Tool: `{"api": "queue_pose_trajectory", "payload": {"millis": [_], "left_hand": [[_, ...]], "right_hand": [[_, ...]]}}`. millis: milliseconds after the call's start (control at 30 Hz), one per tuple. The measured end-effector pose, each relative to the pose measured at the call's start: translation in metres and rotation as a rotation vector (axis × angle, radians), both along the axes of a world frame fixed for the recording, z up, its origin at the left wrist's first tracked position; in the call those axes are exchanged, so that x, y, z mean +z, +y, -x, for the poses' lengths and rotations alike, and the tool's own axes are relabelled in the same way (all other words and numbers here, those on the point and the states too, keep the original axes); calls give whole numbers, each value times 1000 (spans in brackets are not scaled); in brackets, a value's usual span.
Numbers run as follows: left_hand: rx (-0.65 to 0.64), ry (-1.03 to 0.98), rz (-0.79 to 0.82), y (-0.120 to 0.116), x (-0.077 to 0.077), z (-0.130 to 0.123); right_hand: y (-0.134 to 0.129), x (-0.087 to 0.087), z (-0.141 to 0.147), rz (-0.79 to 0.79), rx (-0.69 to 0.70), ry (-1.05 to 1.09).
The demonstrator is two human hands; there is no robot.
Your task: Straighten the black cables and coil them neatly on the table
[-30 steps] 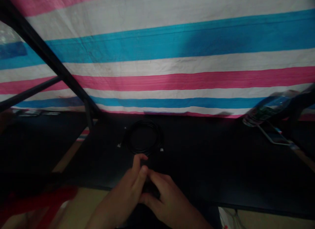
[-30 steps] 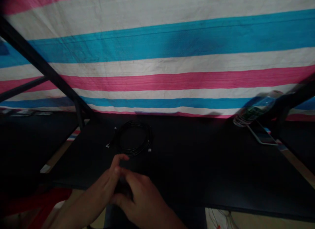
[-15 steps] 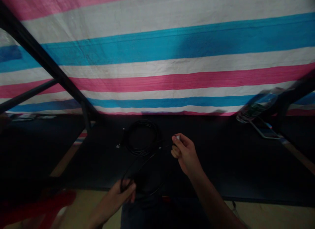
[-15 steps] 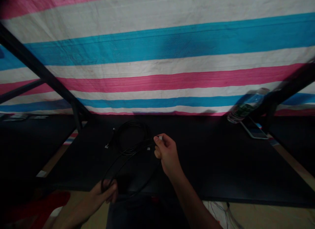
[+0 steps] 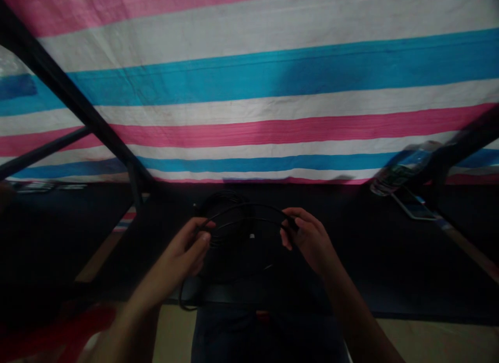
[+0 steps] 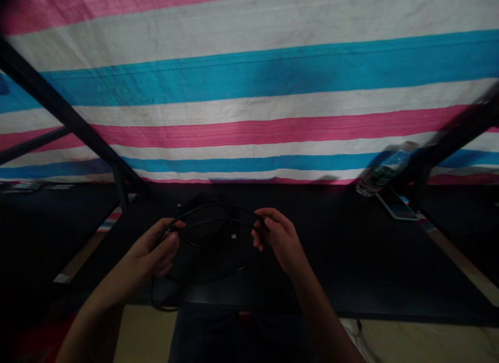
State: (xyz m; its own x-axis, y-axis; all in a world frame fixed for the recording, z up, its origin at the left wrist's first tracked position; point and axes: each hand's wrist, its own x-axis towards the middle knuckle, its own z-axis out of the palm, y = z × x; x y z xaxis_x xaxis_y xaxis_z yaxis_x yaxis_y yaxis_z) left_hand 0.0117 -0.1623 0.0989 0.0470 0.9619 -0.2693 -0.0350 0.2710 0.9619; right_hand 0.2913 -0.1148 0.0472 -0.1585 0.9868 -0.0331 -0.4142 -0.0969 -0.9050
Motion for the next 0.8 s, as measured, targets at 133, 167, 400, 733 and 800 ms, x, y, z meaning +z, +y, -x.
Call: {"api": "queue_pose_trajectory", "payload": {"millis": [133,167,400,733,800], "left_hand": [[-182,46,-33,19,22,-15],[-215,17,-42,24,27,-18],[-189,-218,-146,54,53,-48],[-311,-121,-149,67,-6,-48],[-425,-37,-81,51,-28,-42]], "right_hand": [[-4,10,-25,-127,243,-383],[-5,14,-28,-155,285,-437],[-5,35,-16,-178,92,-310],[13,46,-28,-89,-361,8],[17,48,-39,-98,-410,8]]}}
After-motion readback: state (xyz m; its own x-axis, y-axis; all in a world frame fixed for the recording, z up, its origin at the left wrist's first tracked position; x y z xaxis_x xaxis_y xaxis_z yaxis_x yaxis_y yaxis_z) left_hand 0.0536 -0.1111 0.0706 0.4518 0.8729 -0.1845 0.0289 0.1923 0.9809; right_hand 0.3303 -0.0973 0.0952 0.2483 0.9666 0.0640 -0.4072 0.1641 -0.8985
